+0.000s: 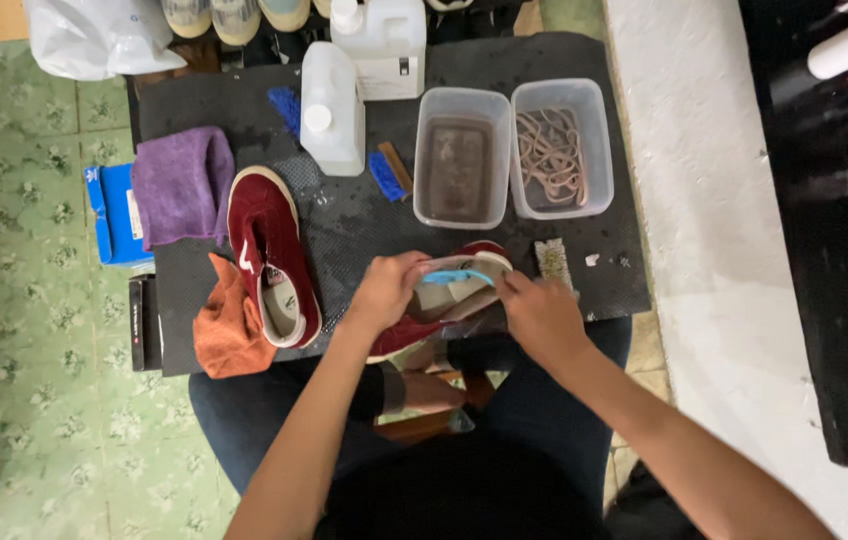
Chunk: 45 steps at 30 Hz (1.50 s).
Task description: The person scrubs the upper and toe areas of a maroon sneaker using a blue brush. They repeatedly dip the brush into a container of water and continue scrubbing the shoe's surface.
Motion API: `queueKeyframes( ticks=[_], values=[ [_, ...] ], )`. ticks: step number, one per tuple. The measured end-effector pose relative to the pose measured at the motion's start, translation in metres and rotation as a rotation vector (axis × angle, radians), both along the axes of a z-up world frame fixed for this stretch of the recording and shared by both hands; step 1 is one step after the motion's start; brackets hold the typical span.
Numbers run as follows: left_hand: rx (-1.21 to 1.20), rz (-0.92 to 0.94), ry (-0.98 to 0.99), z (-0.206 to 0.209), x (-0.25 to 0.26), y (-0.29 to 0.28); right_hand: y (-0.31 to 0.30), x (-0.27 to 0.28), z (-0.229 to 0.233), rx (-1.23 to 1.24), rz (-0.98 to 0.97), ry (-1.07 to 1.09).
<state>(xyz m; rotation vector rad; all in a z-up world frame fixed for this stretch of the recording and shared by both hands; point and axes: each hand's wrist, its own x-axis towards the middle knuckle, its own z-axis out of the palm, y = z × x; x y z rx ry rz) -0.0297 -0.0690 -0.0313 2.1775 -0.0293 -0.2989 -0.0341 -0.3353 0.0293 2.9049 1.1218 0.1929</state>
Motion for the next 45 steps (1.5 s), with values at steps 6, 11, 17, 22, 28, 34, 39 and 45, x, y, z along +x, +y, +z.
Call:
queueKeyframes(
  ticks=[6, 11, 17, 22, 28, 34, 39, 45],
  values=[
    [-0.056, 0.095, 0.082, 0.015, 0.021, 0.007, 0.023, -0.024, 0.005, -0.037, -0.004, 0.013],
    [-0.209, 0.051, 0.123, 0.013, 0.022, 0.015, -0.010, 0.003, 0.021, 0.033, -0.185, -0.018],
    [-0.733, 0.114, 0.270, -0.015, 0.002, 0.030, -0.012, -0.034, -0.022, 0.235, -0.326, 0.257],
    [-0.896, 0.278, 0.315, -0.047, -0.007, 0.026, -0.006, -0.058, -0.023, 0.381, -0.279, 0.144],
    [-0.958, 0.384, 0.327, -0.052, -0.006, 0.019, 0.027, -0.058, -0.033, 0.501, -0.309, 0.227],
    [-0.985, 0.401, 0.312, -0.050, -0.004, 0.019, 0.024, -0.051, -0.037, 0.501, -0.326, 0.314],
    [-0.973, 0.382, 0.284, -0.026, -0.013, 0.012, 0.011, -0.056, -0.077, 0.390, -0.260, 0.257],
    [-0.949, 0.360, 0.265, -0.067, -0.009, 0.023, 0.021, -0.056, -0.058, 0.284, -0.255, 0.209]
  ],
)
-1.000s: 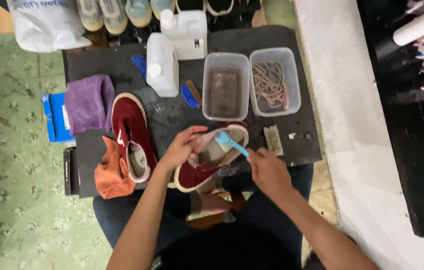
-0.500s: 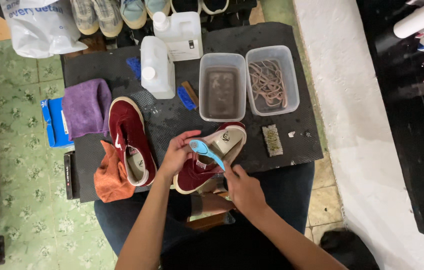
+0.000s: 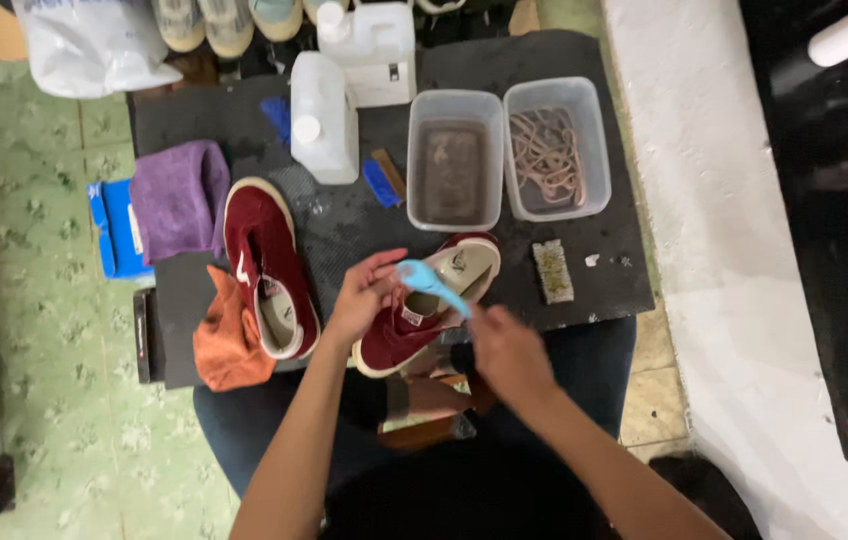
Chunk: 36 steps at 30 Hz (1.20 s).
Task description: The person scrubs the upper and toe areas of a maroon sneaker using a blue brush. They repeatedly dip the brush into a container of water and continue scrubbing the shoe's surface.
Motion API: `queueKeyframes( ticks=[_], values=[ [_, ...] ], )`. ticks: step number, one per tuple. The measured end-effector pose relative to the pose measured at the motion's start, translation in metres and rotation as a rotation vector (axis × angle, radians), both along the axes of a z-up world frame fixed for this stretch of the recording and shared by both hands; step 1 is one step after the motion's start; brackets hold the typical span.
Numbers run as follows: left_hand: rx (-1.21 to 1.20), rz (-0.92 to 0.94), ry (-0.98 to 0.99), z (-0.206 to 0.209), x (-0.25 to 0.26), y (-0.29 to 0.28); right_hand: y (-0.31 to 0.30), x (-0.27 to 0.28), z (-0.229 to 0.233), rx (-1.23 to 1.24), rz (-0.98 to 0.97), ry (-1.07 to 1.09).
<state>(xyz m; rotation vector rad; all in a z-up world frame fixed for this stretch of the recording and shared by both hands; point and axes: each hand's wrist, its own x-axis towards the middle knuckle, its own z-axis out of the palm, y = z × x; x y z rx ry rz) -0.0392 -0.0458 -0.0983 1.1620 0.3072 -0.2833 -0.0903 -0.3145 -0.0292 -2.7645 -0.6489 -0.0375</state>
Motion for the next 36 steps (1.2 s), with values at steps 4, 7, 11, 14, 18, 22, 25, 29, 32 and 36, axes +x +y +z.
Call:
queueKeyframes(
  ticks=[4, 7, 11, 14, 18, 22, 25, 29, 32, 36],
  values=[
    [0.003, 0.005, -0.007, 0.020, -0.001, -0.005, 0.001, 0.005, 0.026, 0.016, -0.076, -0.031],
    [-0.008, -0.019, -0.014, 0.026, 0.003, -0.004, 0.003, 0.003, 0.024, -0.060, 0.058, -0.066],
    [0.008, -0.003, -0.015, -0.001, 0.004, -0.005, 0.005, -0.001, 0.018, -0.116, 0.012, -0.164],
    [0.018, -0.016, -0.009, 0.010, -0.001, -0.004, 0.001, 0.005, 0.018, 0.012, -0.041, -0.076],
    [0.065, -0.033, -0.047, -0.017, 0.002, 0.001, 0.016, -0.009, 0.027, -0.137, 0.097, -0.151],
    [0.056, -0.047, -0.035, -0.011, 0.005, -0.001, -0.016, 0.014, -0.004, -0.028, -0.094, 0.025],
    [0.086, -0.057, -0.064, -0.027, -0.005, 0.000, -0.011, -0.004, -0.001, -0.171, 0.046, -0.064],
    [0.060, -0.051, -0.038, 0.009, 0.008, -0.001, -0.015, 0.015, -0.001, -0.053, -0.080, -0.106],
    [0.097, -0.065, -0.031, 0.023, -0.001, -0.003, -0.004, 0.006, 0.044, 0.009, -0.021, -0.029],
    [0.090, -0.084, 0.025, -0.005, 0.001, 0.004, -0.006, 0.023, 0.065, -0.040, 0.257, -0.049]
  ],
)
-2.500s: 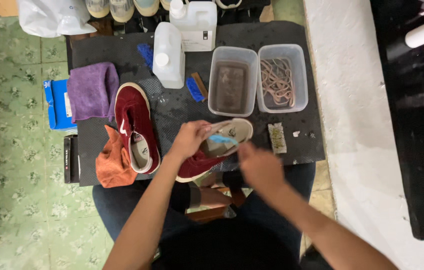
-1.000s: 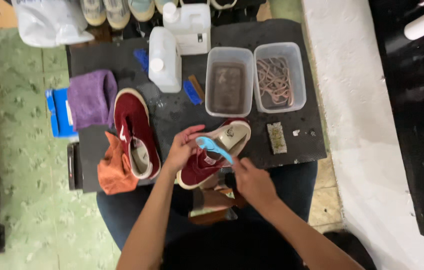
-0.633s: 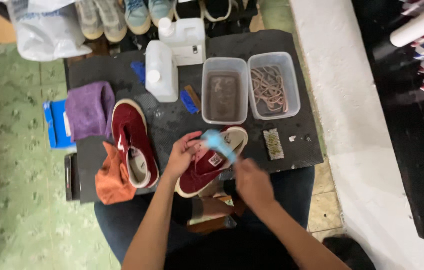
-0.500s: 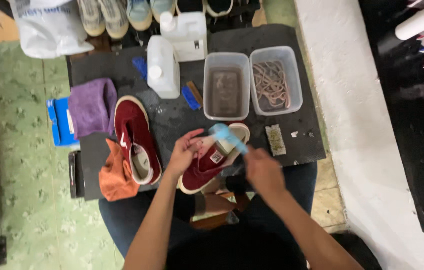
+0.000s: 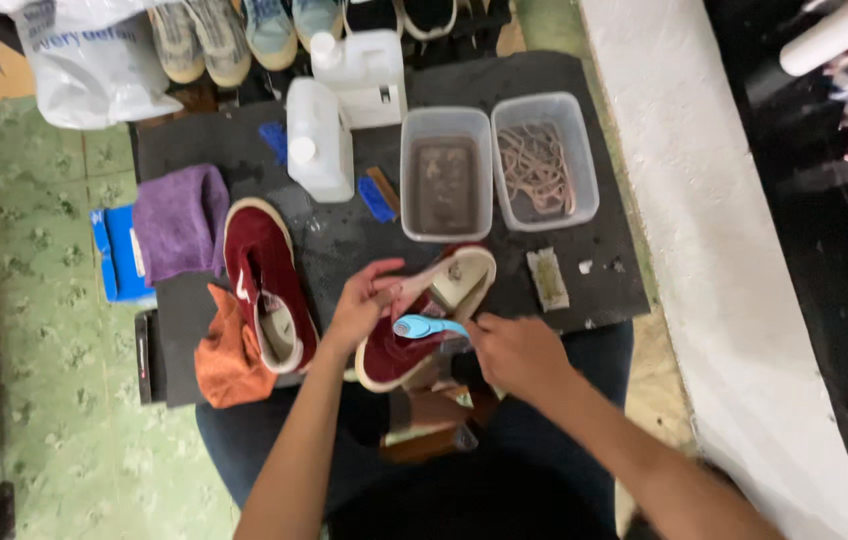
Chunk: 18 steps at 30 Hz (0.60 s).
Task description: The person scrubs the upper and toe areas of a maroon sneaker using a blue brush. They repeatedly dip the brush into a container of water and continue scrubbing the shoe's surface.
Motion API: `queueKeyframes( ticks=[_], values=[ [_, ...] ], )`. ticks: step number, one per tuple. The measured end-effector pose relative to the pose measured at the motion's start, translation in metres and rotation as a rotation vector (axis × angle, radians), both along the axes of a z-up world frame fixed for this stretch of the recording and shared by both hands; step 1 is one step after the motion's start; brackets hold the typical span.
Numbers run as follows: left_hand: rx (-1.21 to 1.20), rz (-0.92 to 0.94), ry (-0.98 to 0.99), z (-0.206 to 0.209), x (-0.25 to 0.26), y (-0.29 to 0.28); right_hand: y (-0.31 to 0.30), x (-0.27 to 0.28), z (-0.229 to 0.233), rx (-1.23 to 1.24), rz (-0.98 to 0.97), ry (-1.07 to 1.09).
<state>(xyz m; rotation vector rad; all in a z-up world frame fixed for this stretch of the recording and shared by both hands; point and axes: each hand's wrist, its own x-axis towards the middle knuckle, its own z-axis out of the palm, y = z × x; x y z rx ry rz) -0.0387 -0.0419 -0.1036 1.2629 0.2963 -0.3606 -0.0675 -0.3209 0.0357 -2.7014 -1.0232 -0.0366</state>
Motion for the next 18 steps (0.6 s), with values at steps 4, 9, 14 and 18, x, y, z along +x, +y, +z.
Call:
queueKeyframes(
  ticks=[4, 9, 14, 18],
  values=[
    [0.046, -0.049, -0.053, 0.023, 0.013, 0.000, 0.000, 0.035, 0.016, -0.040, 0.055, -0.178],
    [0.102, -0.051, -0.024, 0.014, 0.006, -0.002, 0.001, 0.046, 0.016, -0.068, 0.137, -0.252],
    [0.170, -0.044, -0.047, 0.010, 0.003, 0.000, -0.006, 0.031, 0.022, -0.093, 0.070, -0.082],
    [0.334, -0.086, -0.116, 0.053, -0.002, -0.008, -0.026, 0.051, -0.011, -0.242, -0.129, 0.010]
  ],
)
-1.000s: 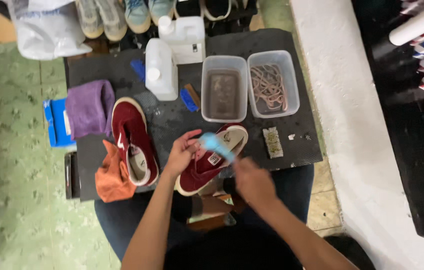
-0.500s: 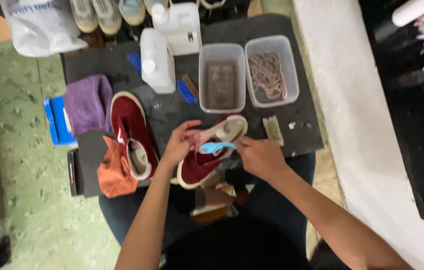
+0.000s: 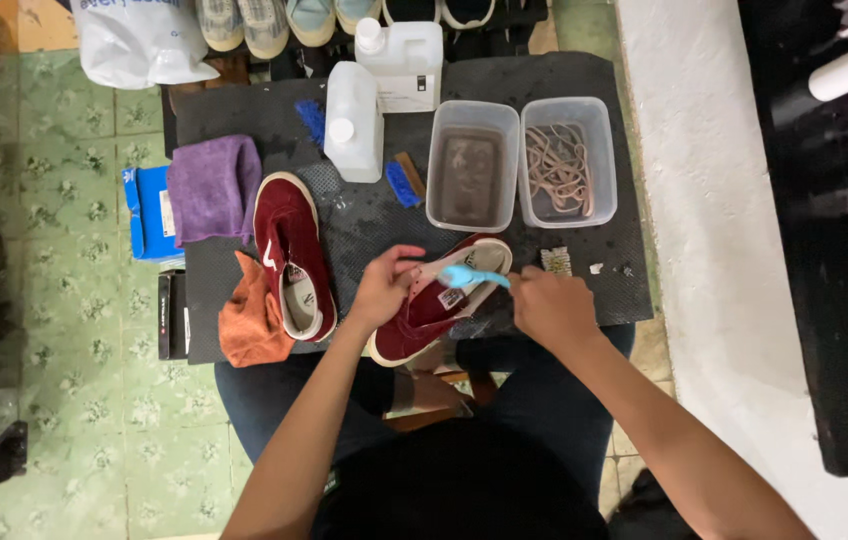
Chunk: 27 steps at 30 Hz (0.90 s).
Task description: The person scrubs the upper and toe areas of a maroon sneaker using a blue brush. They repeatedly dip the brush into a container of water and continue scrubbing the shoe's surface.
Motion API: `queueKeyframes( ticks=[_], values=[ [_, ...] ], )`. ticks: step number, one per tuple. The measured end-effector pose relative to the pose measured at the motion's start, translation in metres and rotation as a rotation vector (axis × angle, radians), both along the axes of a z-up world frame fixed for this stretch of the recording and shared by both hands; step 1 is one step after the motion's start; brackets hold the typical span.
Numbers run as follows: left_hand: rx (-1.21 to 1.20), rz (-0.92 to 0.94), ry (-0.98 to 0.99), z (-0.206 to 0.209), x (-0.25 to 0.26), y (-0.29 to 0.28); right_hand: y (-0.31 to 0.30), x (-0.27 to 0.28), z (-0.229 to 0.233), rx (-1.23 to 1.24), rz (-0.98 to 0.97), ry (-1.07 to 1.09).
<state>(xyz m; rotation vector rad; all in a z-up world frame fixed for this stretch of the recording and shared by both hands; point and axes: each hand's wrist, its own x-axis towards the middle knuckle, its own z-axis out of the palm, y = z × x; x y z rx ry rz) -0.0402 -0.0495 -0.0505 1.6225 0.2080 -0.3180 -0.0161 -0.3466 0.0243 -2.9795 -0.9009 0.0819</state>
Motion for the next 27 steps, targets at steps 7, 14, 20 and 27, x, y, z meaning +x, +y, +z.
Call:
queueKeyframes(
  ticks=[7, 14, 20, 27],
  values=[
    [0.148, -0.046, -0.047, 0.043, 0.000, -0.005, 0.015, 0.009, 0.019, -0.106, -0.048, 0.075],
    [0.167, -0.030, -0.049, 0.049, -0.004, -0.006, 0.023, -0.012, 0.027, -0.056, 0.010, 0.016],
    [0.460, -0.051, -0.195, 0.055, -0.012, -0.024, 0.034, -0.012, 0.042, -0.086, -0.028, 0.173],
    [0.810, -0.292, -0.285, 0.052, -0.006, -0.048, 0.050, -0.018, 0.041, -0.203, -0.016, 0.152]
  ],
)
